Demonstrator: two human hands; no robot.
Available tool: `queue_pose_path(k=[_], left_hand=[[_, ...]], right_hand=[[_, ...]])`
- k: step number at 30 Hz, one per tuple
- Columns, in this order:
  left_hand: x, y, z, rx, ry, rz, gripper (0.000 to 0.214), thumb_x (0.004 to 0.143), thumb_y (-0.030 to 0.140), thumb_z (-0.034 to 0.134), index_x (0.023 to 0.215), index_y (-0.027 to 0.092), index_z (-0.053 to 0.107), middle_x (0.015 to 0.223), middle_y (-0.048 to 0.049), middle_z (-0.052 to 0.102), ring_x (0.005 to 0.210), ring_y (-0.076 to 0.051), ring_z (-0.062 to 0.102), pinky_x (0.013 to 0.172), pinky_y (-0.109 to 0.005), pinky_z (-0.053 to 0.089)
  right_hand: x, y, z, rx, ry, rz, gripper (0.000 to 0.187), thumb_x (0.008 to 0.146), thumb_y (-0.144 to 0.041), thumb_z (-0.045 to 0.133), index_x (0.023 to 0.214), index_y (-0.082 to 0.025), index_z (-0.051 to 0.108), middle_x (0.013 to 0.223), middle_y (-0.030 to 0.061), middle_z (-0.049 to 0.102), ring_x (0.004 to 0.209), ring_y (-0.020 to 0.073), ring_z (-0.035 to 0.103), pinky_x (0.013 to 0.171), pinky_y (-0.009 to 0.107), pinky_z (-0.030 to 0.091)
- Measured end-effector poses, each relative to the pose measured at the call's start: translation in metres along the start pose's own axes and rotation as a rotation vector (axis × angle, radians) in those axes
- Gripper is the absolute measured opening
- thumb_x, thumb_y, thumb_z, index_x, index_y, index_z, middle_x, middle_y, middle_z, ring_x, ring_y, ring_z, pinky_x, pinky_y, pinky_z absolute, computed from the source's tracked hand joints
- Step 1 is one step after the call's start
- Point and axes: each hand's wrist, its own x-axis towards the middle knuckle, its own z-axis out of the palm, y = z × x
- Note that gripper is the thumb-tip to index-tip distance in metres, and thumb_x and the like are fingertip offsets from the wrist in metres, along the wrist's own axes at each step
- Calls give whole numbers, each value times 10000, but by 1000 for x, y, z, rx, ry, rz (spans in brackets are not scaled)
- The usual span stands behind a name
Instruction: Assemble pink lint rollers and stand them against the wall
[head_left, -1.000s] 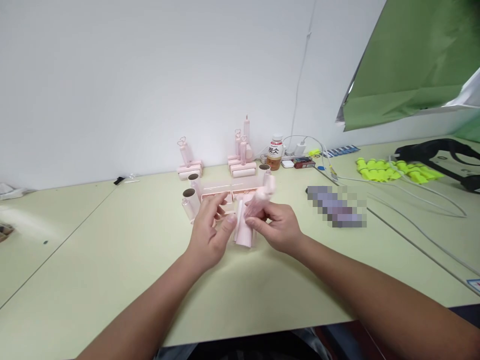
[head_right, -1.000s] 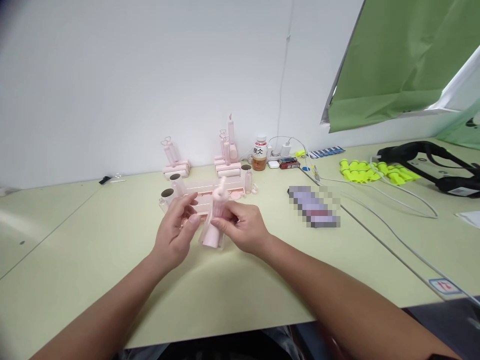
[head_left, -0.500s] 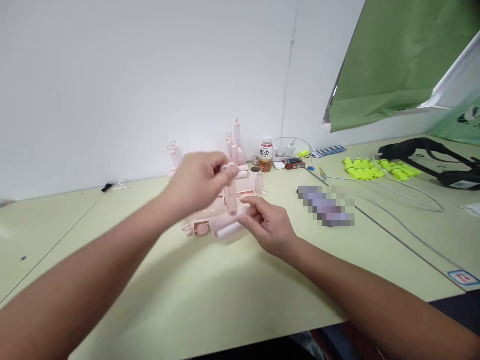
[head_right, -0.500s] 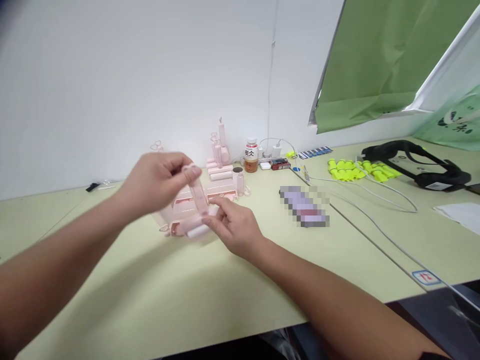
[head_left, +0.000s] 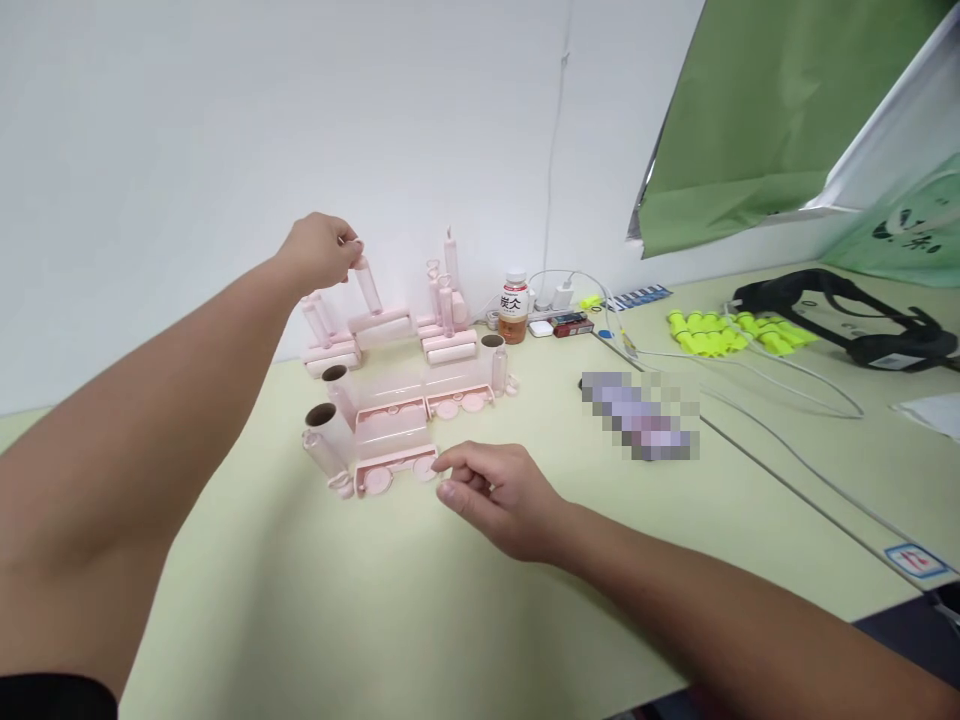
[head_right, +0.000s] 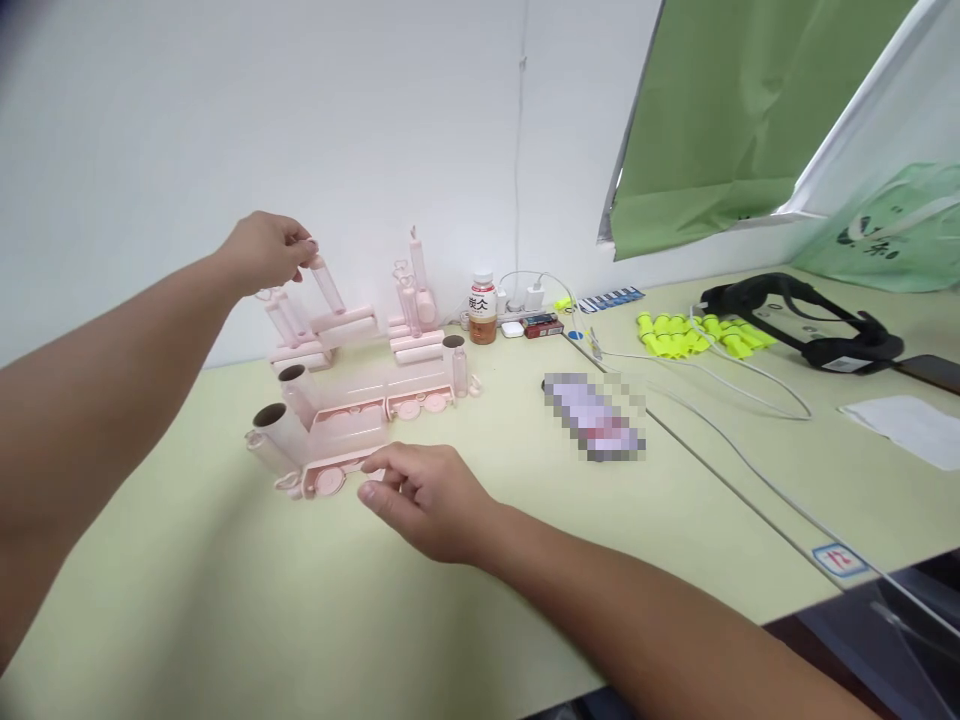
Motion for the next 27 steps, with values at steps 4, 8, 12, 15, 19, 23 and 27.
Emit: queue_pose_path(k=[4,8,12,15,19,23,27], left_hand=[[36,-17,26,91,-29,2,304,839,383,570,998,167,714,770,-121,721,747,-260,659,686,-378,495],[55,-25,44,204,-35,48,330,843,353,552,1056,160,714,754,-114,713,830,-276,663,751,-380,494],[67,-32,60,265,-55,68,353,828,348,570,1101,175,710,800,-111,718,919,-301,652,780,-385,489],[75,-37,70,326,-41,84,341,819,349,574,1080,188,723,925,-124,727,956,-312,641,780,-395,495],[81,-41,76,333,-35,78,337,813,354,586,1074,195,729,1027,-140,721,967,-323,637,782,-419,502],[84,-37,78,334,-6,58,355,821,350,579,1097,174,716,1108,-168,696,997,-337,625,795,-441,494],[84,-32,79,312,-54,36,364,828,346,564,1110,154,689,1173,-189,660,1071,-362,589,844,-463,468]], right_hand=[[1,3,2,-12,-54,21,184,876,-294,585,956,-150,667,622,-28,568,523,80,472,546,197,406],[3,4,1,-37,-73,40,180,864,-286,592,948,-153,679,626,-25,587,530,82,482,565,197,411],[3,3,0,-46,-84,48,183,861,-282,594,955,-152,682,623,-27,597,524,80,483,566,197,407],[2,3,0,-39,-94,54,189,859,-286,598,965,-155,683,623,-27,602,529,81,494,563,193,406],[2,4,0,-50,-92,56,186,857,-292,598,962,-168,687,658,-12,633,538,88,514,568,197,421],[4,3,0,-69,-90,30,193,857,-291,593,965,-160,686,674,3,659,546,93,539,579,200,433],[5,3,1,-97,-99,13,189,862,-295,577,951,-167,685,657,2,667,532,99,538,582,207,437]])
